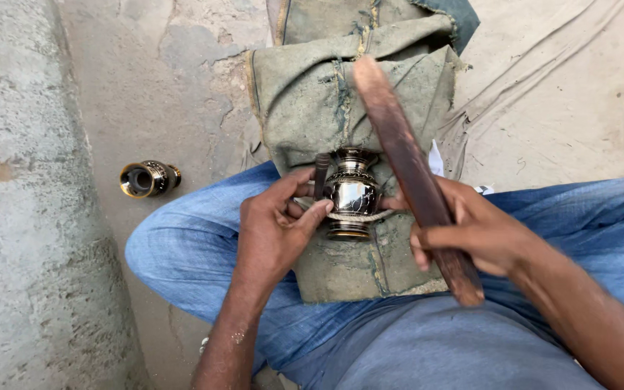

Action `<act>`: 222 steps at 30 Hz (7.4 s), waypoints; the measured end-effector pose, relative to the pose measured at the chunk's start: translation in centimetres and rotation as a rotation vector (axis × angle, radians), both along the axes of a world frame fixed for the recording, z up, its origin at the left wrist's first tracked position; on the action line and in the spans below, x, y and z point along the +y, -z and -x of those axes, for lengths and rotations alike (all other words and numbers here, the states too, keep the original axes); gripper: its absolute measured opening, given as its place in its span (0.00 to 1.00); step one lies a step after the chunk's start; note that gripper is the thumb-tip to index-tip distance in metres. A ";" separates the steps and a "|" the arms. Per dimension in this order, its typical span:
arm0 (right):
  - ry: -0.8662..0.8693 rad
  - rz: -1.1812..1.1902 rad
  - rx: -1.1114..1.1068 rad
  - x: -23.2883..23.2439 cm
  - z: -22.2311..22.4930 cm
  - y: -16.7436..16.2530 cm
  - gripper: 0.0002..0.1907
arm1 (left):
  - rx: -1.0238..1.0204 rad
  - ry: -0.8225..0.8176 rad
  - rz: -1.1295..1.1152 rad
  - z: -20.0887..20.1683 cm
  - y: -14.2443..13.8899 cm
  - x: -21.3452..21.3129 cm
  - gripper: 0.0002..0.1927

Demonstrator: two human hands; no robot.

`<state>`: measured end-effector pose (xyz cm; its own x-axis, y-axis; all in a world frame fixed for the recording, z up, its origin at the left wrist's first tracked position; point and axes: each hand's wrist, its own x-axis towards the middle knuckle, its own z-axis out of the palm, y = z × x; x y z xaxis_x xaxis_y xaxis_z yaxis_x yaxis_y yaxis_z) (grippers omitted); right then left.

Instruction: The person sits cross-legged and repeatedly strikes a small metal object with a hammer. They hold the object steady with one hand and use the other to deliver repeated blows, occasionally repositioning the object.

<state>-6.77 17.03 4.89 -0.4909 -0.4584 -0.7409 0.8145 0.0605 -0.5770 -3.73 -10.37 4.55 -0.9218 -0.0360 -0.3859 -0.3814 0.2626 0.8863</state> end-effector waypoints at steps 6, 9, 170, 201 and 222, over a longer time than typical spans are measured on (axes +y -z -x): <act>-0.085 0.025 0.059 0.3 1.4 1.6 0.38 | 0.205 0.124 0.197 0.6 -2.4 0.7 0.25; -0.116 -0.260 0.211 2.0 0.9 0.9 0.42 | 0.184 0.091 0.153 0.8 -2.4 0.9 0.24; -0.765 -0.256 0.926 3.7 -1.7 13.5 0.22 | 0.721 0.118 0.045 -0.5 1.0 7.3 0.20; -0.823 -0.502 0.425 11.1 -9.0 3.0 0.31 | 0.196 -0.263 -0.433 2.4 2.4 0.8 0.14; -0.453 -0.806 1.018 7.3 8.6 -5.4 0.41 | 0.157 0.063 0.077 4.4 -0.8 2.3 0.26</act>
